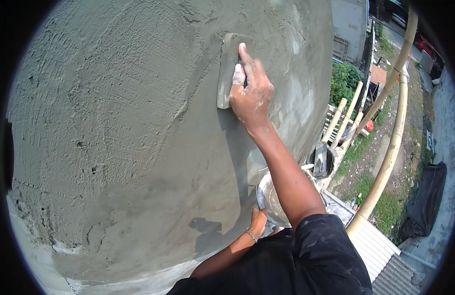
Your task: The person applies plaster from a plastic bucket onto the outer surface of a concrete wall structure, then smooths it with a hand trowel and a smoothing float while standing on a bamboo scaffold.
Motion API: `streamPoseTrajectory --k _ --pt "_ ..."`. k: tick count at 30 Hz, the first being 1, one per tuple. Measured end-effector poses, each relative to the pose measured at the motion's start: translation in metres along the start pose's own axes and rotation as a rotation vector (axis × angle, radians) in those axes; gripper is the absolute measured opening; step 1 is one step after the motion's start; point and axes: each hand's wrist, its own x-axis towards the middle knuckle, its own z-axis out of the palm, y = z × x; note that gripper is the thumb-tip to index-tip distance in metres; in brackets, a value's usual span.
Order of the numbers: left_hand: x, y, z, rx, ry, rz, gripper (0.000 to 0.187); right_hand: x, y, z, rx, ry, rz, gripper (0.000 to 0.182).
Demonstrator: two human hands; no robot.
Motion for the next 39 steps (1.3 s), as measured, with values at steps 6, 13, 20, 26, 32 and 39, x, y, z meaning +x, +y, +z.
streamPoseTrajectory --k 6,13,20,26,32,39 --pt "-0.023 0.023 -0.007 -0.066 -0.065 -0.151 0.044 -0.124 -0.012 -0.016 0.072 -0.251 -0.258 0.051" --pt "-0.009 -0.04 0.004 -0.18 -0.094 -0.073 0.041 -0.007 0.081 -0.01 -0.093 0.076 0.229 0.045" --pt "-0.018 0.005 0.01 -0.118 -0.098 -0.136 0.047 -0.1 0.024 -0.019 -0.018 -0.096 0.192 0.049" --pt "-0.037 0.01 0.011 -0.138 -0.181 -0.139 0.039 -0.036 0.092 -0.015 -0.106 0.069 0.256 0.044" --pt "-0.049 0.056 0.011 -0.294 -0.264 -0.175 0.037 -0.174 0.047 -0.037 -0.064 -0.203 0.286 0.051" --pt "-0.051 0.055 0.01 -0.174 -0.182 -0.152 0.036 -0.039 0.144 -0.02 -0.126 0.097 0.307 0.049"
